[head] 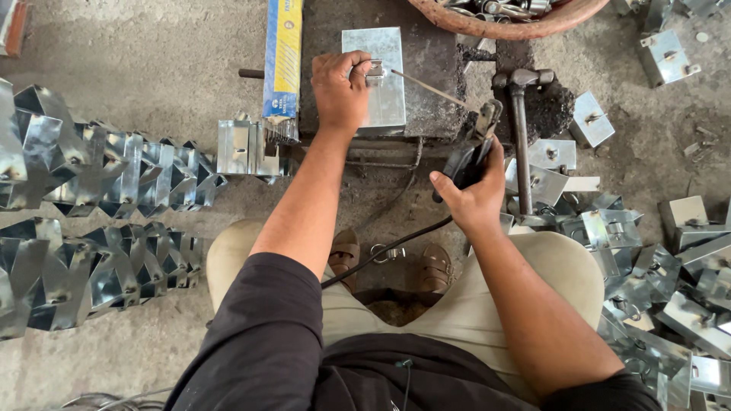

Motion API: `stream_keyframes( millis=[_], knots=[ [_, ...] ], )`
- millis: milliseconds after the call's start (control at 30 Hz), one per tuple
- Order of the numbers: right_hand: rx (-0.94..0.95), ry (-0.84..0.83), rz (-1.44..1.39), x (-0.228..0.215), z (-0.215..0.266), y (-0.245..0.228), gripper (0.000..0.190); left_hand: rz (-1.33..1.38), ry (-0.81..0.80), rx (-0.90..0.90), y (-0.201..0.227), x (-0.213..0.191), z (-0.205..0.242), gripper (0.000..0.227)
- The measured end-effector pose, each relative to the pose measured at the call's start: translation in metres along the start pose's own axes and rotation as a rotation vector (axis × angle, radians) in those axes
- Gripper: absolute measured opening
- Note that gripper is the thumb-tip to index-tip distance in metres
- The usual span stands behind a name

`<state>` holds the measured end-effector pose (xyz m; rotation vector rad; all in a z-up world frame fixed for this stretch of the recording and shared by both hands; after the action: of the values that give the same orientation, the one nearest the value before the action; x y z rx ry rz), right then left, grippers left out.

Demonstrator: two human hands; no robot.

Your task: The person welds small metal brackets onto rectangular metal plates using a handheld welding torch. They repeatedly pick up plates and brackets, position them on a workbench, weld them together, and place the finished assemblies on the floor.

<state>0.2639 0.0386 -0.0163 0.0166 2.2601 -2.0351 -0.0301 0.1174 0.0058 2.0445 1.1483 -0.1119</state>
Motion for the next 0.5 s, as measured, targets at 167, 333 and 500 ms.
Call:
stream_keyframes(
  millis=[167,333,500],
  knots=[
    [-0.004,-0.012,0.003,0.0049,0.0008,-0.0023,0.085,-0.004,-0.003,-0.009,-0.0030,0.0010,0.0018,0.010],
    [-0.023,-0.026,0.010,0.0079,0.0007,-0.0069,0.085,0.010,-0.004,-0.044,-0.0063,0.0023,0.0022,0.010],
    [0.017,-0.030,-0.057,0.0098,-0.0007,-0.0023,0.086,0.016,-0.010,-0.048,-0.0058,0.0029,0.0020,0.010]
  ],
)
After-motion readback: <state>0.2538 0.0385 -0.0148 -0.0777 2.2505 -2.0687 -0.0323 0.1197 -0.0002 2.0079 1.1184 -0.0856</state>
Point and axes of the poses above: each hand's wrist, its own z-axis away from the middle knuckle, its own x-axis out of the palm, y = z × x, the point moved 10 cm from there along -z, towards the middle knuckle, and after that the axes turned 6 degrees about x, right-handed, at the moved point
